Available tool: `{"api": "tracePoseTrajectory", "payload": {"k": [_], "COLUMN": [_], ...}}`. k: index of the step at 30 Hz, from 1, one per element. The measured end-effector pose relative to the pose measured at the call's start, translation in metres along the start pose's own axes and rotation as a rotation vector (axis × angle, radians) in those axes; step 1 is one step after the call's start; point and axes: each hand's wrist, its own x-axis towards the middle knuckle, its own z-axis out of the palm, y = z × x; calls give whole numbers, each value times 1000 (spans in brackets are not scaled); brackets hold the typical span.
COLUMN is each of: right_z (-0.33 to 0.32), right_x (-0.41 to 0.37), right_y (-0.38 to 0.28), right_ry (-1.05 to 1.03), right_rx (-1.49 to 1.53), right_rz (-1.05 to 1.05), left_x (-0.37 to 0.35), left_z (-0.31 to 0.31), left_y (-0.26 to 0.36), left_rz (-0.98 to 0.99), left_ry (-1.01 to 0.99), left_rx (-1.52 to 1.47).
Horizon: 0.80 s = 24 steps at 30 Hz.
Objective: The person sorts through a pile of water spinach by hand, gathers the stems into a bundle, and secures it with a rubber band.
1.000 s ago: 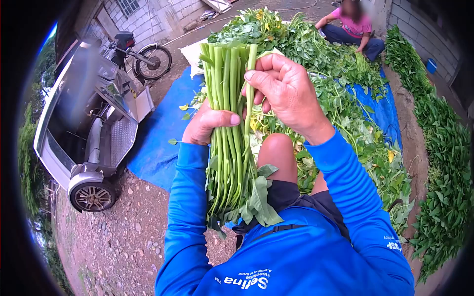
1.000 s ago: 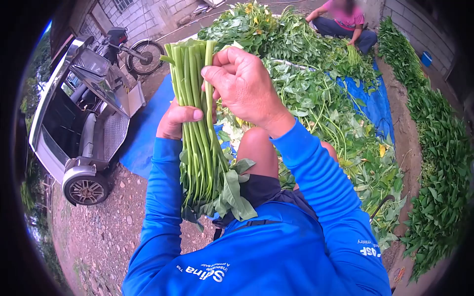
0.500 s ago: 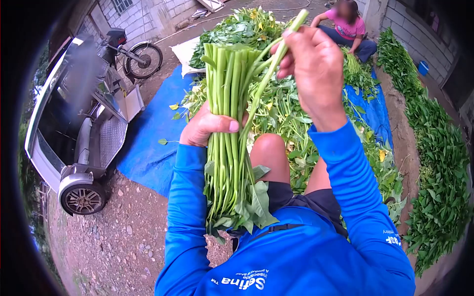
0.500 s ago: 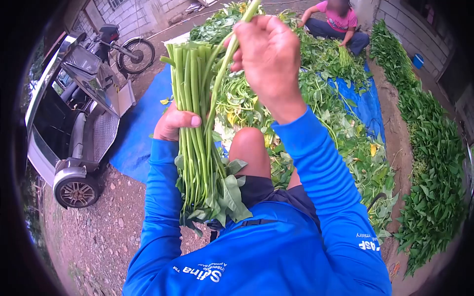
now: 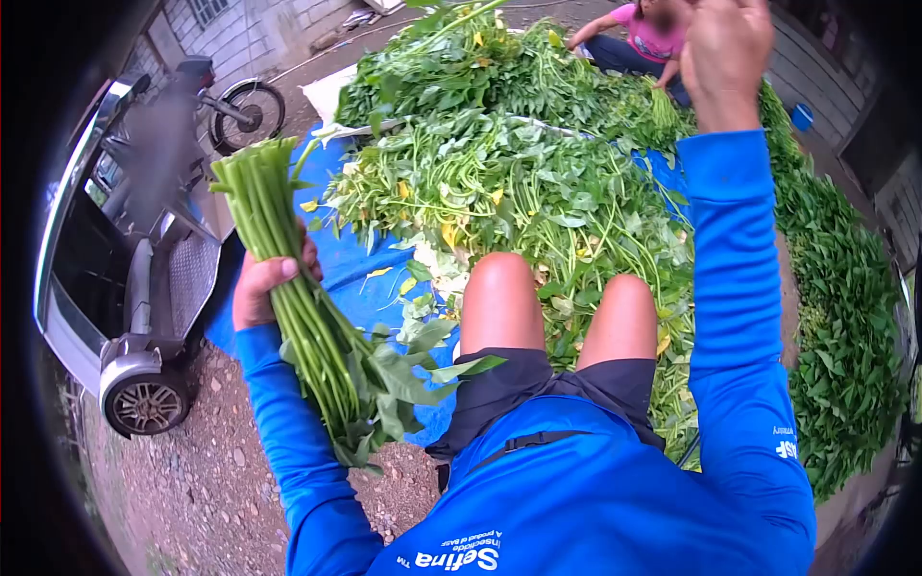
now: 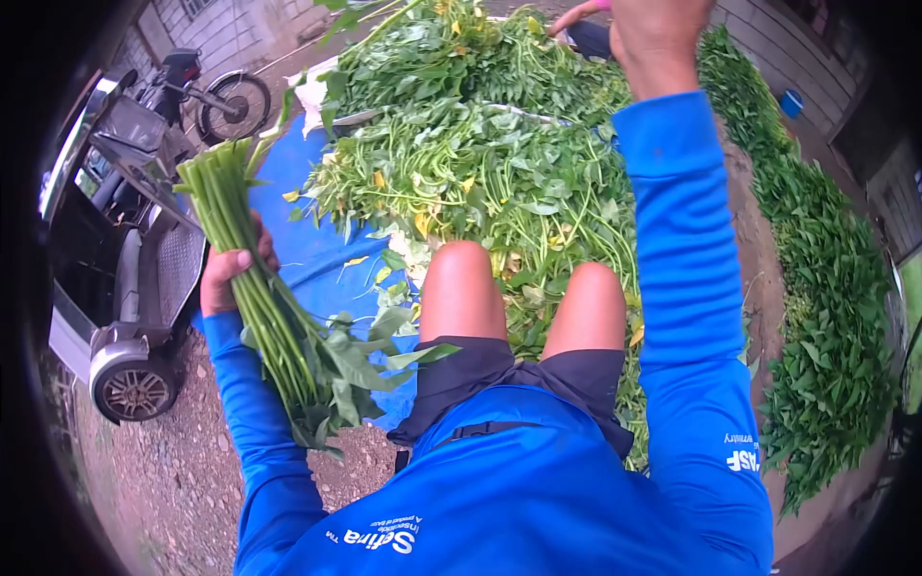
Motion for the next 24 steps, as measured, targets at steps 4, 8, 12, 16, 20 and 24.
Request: {"api": "tracePoseTrajectory", "payload": {"k": [4, 8, 12, 16, 20, 24], "right_z": [-95, -216, -228, -167, -128, -177], "right_x": [-86, -248, -344, -367, -340, -339], "right_y": [67, 62, -30, -104, -79, -87], "right_ry": [-248, -487, -59, 8, 208, 75], "right_rx": [-845, -846, -575, 283, 237, 303], "right_rz": [766, 920, 1077, 1216, 884, 927], "left_x": [-32, -47, -35, 2, 10, 16], "left_z": [12, 88, 183, 254, 302, 303], "left_y": [26, -32, -138, -148, -169, -164], "left_rz": [-178, -540, -595, -513, -452, -666], "left_ry": [-130, -364, -715, -945, -1101, -1004], "left_rx": [131, 72, -17, 70, 113, -26]}}
